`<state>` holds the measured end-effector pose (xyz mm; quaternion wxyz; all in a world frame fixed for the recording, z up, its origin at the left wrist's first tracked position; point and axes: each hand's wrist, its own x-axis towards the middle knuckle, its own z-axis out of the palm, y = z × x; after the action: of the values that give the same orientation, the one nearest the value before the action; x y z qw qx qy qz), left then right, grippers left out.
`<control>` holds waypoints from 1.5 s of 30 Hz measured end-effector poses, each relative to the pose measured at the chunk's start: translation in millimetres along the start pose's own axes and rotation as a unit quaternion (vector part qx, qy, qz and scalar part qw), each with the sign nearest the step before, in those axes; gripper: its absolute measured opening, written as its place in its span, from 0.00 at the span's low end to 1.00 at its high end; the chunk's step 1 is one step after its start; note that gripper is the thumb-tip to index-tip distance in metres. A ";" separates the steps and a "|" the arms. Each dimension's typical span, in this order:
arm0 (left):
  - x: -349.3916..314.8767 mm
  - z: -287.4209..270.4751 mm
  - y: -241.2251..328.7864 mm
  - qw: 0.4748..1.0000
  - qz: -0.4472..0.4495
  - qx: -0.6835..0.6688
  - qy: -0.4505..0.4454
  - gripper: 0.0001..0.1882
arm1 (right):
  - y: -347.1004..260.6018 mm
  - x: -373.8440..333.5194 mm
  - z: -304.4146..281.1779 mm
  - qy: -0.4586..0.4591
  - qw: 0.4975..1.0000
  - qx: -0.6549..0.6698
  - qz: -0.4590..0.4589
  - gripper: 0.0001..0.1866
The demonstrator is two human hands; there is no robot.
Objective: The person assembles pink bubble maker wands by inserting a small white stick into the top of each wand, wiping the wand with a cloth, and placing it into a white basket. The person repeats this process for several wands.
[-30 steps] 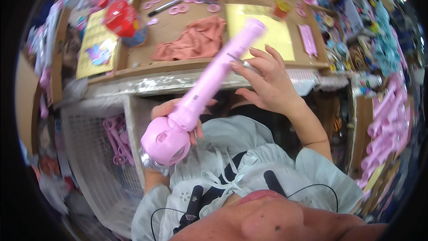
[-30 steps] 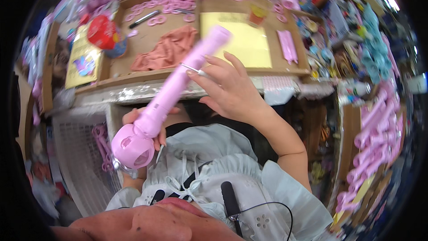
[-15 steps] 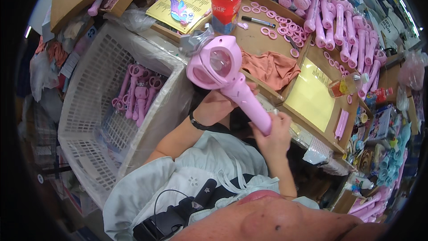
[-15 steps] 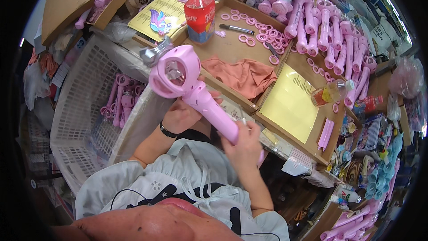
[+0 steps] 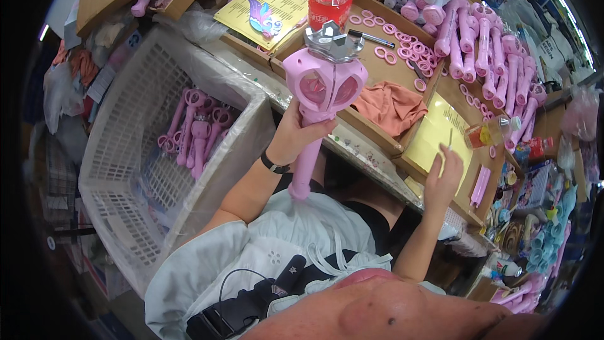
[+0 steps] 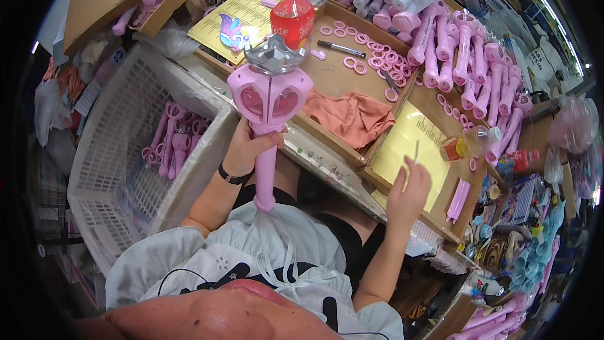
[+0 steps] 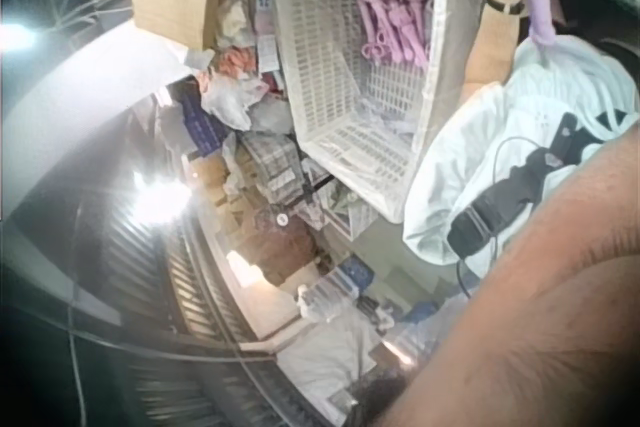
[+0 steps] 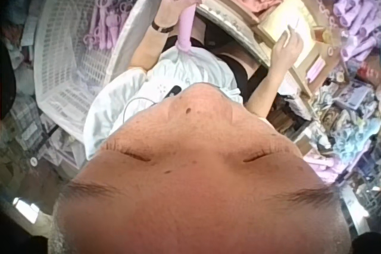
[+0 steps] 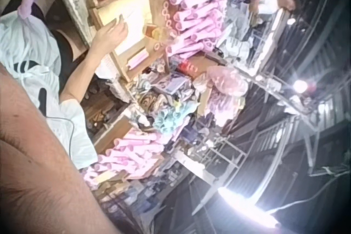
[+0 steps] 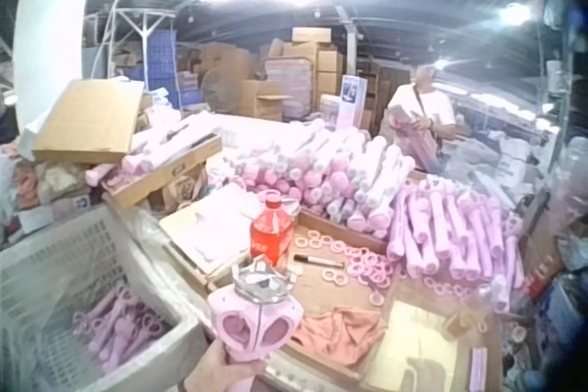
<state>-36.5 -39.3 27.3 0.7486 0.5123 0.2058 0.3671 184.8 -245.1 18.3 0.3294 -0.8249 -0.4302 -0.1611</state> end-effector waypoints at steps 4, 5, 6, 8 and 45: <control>2.3 -4.1 0.7 0.995 -0.022 -0.082 -0.055 0.24 | 36.6 14.1 3.4 0.000 0.998 -0.055 0.014 0.11; 3.3 -6.4 0.4 0.990 -0.027 -0.118 -0.069 0.26 | 43.1 14.4 5.1 -0.020 0.998 -0.047 0.026 0.11; 4.7 -8.8 0.1 0.993 -0.022 -0.089 -0.075 0.30 | 48.1 13.8 6.9 -0.043 0.998 -0.038 0.037 0.12; 7.0 -12.3 -1.3 0.992 -0.020 -0.105 -0.074 0.29 | 53.6 10.8 10.3 -0.097 0.988 -0.014 0.116 0.13; -5.5 -3.2 -6.0 0.997 0.069 0.019 0.018 0.28 | 56.0 6.4 13.1 -0.126 0.978 -0.036 0.161 0.16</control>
<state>-40.3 -42.7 20.1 0.7079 0.5324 0.1907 0.4231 233.9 -255.5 -10.5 0.2642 -0.9083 -0.3239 -0.0164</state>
